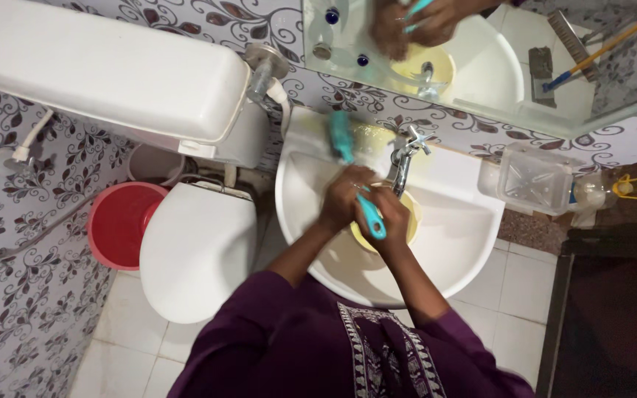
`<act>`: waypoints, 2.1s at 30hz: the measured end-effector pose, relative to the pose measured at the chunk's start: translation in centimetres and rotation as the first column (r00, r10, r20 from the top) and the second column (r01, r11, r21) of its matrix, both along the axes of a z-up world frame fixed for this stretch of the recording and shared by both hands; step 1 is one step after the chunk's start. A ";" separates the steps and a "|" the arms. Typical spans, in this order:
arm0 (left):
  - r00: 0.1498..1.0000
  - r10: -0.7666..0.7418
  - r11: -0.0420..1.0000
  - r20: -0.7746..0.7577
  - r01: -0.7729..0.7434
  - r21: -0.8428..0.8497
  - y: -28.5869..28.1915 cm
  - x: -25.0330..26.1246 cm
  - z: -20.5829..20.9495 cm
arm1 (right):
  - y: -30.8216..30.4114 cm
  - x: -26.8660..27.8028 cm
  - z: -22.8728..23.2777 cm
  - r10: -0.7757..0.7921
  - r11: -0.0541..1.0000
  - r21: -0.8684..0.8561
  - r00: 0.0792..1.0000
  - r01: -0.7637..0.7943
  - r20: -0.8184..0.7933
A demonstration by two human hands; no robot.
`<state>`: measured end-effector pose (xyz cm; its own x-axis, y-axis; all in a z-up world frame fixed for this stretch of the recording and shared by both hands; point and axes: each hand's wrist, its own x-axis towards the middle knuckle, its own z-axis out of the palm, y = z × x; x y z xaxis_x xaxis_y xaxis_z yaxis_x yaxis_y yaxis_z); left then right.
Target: The person uses a blue scrub brush to clean a white bathroom sink. They repeatedly dip the brush into a yellow bowl containing a yellow liquid, then scrub the sink basin and faucet area. The person rinses the brush under running water and continues scrubbing different parts of the sink.
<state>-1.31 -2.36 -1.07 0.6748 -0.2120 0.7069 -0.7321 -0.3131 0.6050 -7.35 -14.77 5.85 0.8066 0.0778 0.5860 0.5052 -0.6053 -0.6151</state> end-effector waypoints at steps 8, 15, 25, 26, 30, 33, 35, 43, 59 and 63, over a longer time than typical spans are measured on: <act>0.983 -0.171 0.985 -0.070 0.171 -0.008 -3.0 -3.0 1.0 | -2.2 -4.6 0.4 -0.173 0.984 -0.048 0.984 0.172 -0.029; 0.991 0.115 0.993 -0.067 -0.113 0.037 6.8 0.8 -0.4 | 5.2 2.9 -0.4 0.148 0.988 -0.038 0.989 -0.148 0.002; 0.969 -0.218 0.974 -0.120 0.208 -0.094 -5.0 -2.7 0.7 | -3.5 -4.3 2.3 -0.211 0.970 -0.128 0.977 0.205 -0.030; 0.976 -0.200 0.979 -0.091 0.195 -0.060 -5.3 -3.2 0.9 | -3.8 -4.6 2.5 -0.215 0.969 -0.135 0.975 0.208 -0.045; 0.966 -0.201 0.980 -0.160 0.200 -0.023 -3.4 -5.1 0.6 | -2.5 -5.9 2.5 -0.158 0.964 -0.220 0.987 0.149 -0.025; 0.960 -0.194 0.980 -0.203 0.198 0.001 -2.5 -6.8 0.6 | -2.2 -6.9 3.1 -0.119 0.972 -0.211 0.990 0.101 -0.076; 0.966 -0.161 0.987 -0.201 0.162 -0.013 -2.7 -8.3 0.9 | -2.8 -8.1 3.5 -0.076 0.985 -0.162 0.989 0.055 -0.124; 0.961 -0.261 0.965 -0.094 0.262 -0.003 -6.8 -11.4 7.2 | -8.2 -11.6 4.0 -0.077 0.996 -0.045 0.997 0.076 -0.010; 0.917 -0.370 0.929 -0.152 0.359 -0.091 -12.1 -8.3 2.4 | -11.7 -7.3 4.1 0.004 1.000 -0.004 0.999 -0.004 0.051; 0.940 -0.341 0.939 -0.021 0.339 -0.066 -12.9 -8.9 2.4 | -11.9 -7.7 3.8 0.097 0.994 0.032 0.984 -0.103 0.147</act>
<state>-10.17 -15.21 1.29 0.5919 -0.3902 0.7053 -0.7690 -0.0112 0.6392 -15.08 -26.67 9.69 0.7021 0.1282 0.7005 0.6477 -0.5238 -0.5533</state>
